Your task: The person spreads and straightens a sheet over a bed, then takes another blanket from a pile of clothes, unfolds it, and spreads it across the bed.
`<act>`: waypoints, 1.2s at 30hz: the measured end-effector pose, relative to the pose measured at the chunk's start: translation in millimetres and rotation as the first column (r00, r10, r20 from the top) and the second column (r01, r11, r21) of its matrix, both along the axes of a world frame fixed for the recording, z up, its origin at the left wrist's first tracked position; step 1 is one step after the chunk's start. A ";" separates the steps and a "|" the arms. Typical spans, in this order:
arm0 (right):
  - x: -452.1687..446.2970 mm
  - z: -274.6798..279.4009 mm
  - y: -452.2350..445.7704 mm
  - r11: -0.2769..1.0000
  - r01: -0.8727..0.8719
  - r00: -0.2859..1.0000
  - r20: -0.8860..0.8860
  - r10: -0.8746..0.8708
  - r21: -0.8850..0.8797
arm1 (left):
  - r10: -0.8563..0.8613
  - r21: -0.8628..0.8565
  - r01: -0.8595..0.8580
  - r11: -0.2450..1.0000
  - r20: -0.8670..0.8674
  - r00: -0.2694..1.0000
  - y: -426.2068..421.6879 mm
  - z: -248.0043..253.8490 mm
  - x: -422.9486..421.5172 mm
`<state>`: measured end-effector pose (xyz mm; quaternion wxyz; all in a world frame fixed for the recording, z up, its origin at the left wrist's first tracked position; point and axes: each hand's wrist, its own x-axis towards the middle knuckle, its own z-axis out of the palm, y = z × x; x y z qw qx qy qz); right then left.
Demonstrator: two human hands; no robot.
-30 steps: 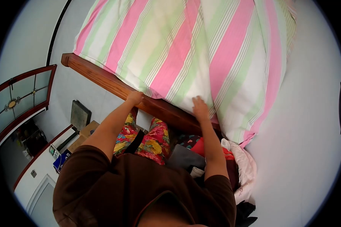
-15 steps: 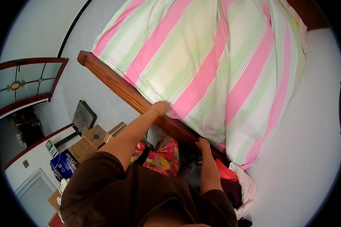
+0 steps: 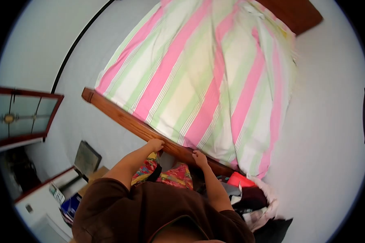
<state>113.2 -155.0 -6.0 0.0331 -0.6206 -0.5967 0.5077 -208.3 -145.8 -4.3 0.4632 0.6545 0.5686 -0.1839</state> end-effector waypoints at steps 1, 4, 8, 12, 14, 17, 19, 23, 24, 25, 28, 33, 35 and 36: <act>-6.7 9.7 -5.0 1.000 0.032 0.999 0.008 -0.031 -0.002 | -0.053 -0.023 0.052 0.998 -0.027 0.998 4.0 11.9 -12.8; -18.0 38.2 -26.7 0.988 0.147 0.987 0.052 -0.150 0.046 | -0.182 0.024 0.183 0.983 -0.048 0.982 8.9 11.5 -54.6; -34.0 52.3 -71.5 0.952 0.277 0.955 0.075 -0.288 0.130 | -0.190 0.152 0.182 0.971 0.037 0.981 18.3 20.5 -107.3; -49.0 60.8 -102.0 0.945 0.320 0.945 0.091 -0.313 -0.072 | -0.127 0.311 0.088 0.946 0.110 0.986 25.1 25.1 -152.2; -55.1 51.6 -118.8 0.966 0.254 0.965 0.081 -0.250 -0.042 | -0.044 0.255 0.039 0.966 0.015 0.999 23.8 57.0 -160.7; -64.1 47.9 -126.7 0.973 0.191 0.981 0.046 -0.187 -0.132 | 0.153 0.259 -0.144 0.955 -0.013 0.988 -0.4 51.8 -180.6; -66.1 41.9 -121.2 0.987 0.085 0.996 0.019 -0.083 -0.135 | 0.283 0.202 -0.269 0.942 -0.044 0.958 -8.2 64.7 -191.7; -54.2 18.5 -118.3 0.998 -0.038 0.998 0.055 0.041 -0.055 | 0.320 0.152 -0.289 0.945 -0.260 0.911 -39.4 90.8 -216.9; -54.4 15.5 -112.9 0.999 -0.047 0.997 0.057 0.047 0.008 | 0.348 0.178 -0.306 0.935 -0.298 0.889 -42.6 87.8 -228.6; -53.7 12.9 -108.5 0.999 -0.004 0.999 0.052 0.001 0.045 | 0.372 0.201 -0.320 0.926 -0.334 0.866 -45.7 81.2 -243.1; -66.5 33.9 -85.2 0.982 0.146 0.988 0.073 -0.138 -0.117 | 0.463 0.235 -0.401 0.886 -0.371 0.805 -41.4 78.2 -290.9; -101.2 19.3 -71.0 0.984 -0.119 0.977 0.194 0.093 0.129 | 0.606 0.373 -0.493 0.786 -0.303 0.736 -9.7 63.4 -389.1; -137.9 20.5 -62.3 0.983 -0.139 0.962 0.251 0.105 0.121 | 0.615 0.410 -0.484 0.773 -0.298 0.730 12.3 47.1 -430.8; -161.3 29.7 -60.1 0.994 -0.109 0.958 0.270 0.101 0.012 | 0.608 0.414 -0.477 0.775 -0.283 0.742 24.1 36.3 -454.6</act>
